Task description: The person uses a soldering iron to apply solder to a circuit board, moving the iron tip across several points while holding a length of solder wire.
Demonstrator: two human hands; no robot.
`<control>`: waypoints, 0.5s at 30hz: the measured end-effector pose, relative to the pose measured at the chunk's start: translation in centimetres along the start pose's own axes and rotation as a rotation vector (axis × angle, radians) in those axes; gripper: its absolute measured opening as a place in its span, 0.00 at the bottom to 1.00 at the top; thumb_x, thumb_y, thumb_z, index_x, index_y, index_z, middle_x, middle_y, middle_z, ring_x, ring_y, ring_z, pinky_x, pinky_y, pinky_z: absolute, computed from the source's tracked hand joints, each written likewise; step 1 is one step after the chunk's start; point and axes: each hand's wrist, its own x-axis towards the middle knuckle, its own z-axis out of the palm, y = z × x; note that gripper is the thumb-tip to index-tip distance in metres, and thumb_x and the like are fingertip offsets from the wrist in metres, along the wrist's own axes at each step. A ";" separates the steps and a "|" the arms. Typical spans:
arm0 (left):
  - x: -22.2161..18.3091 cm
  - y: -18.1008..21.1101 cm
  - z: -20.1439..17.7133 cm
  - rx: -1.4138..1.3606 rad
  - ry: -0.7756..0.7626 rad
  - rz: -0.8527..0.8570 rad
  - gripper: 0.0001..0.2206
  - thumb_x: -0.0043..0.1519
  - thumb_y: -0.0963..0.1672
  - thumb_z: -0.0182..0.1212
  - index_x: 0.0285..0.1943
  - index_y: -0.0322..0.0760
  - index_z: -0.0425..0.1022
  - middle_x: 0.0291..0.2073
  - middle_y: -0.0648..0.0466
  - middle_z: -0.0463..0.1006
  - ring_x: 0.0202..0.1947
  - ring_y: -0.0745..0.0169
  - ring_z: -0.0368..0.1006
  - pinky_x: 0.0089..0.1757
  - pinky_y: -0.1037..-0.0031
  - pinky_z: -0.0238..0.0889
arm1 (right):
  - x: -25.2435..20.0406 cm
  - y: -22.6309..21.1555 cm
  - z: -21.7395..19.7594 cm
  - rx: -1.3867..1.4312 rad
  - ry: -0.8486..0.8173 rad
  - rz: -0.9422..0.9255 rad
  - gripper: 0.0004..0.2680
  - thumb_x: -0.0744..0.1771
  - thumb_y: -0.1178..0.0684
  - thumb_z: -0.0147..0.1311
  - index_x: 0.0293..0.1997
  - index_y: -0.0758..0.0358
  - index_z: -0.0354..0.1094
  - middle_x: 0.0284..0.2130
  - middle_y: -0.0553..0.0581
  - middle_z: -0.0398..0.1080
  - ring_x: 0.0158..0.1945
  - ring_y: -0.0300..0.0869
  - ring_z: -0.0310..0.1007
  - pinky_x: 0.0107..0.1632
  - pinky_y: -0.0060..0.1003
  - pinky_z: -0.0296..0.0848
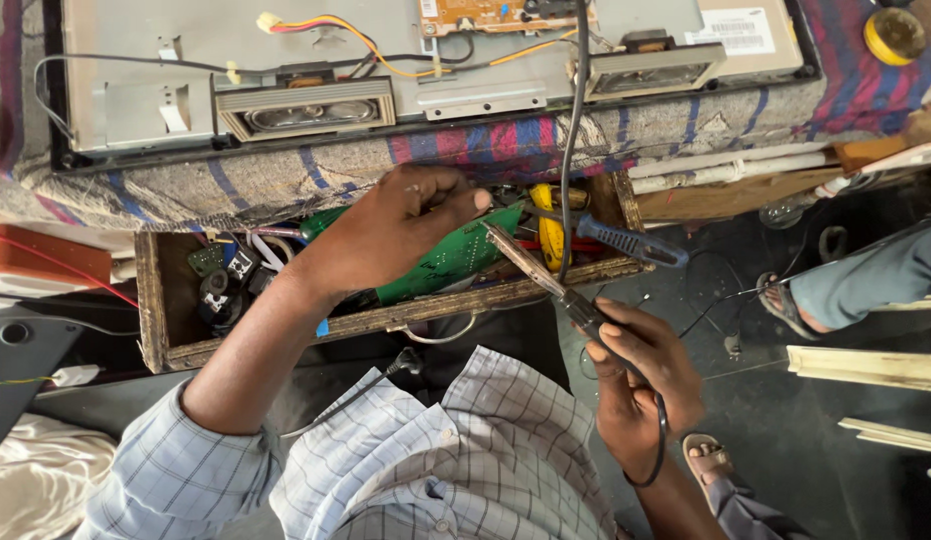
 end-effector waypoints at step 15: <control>0.1 0.1 0.4 -0.024 -0.021 0.027 0.17 0.71 0.50 0.56 0.35 0.32 0.71 0.24 0.61 0.60 0.28 0.74 0.53 0.30 0.74 0.52 | -0.1 0.4 -0.3 -0.020 0.013 -0.030 0.08 0.67 0.61 0.61 0.50 0.64 0.72 0.50 0.68 0.75 0.43 0.42 0.81 0.36 0.25 0.76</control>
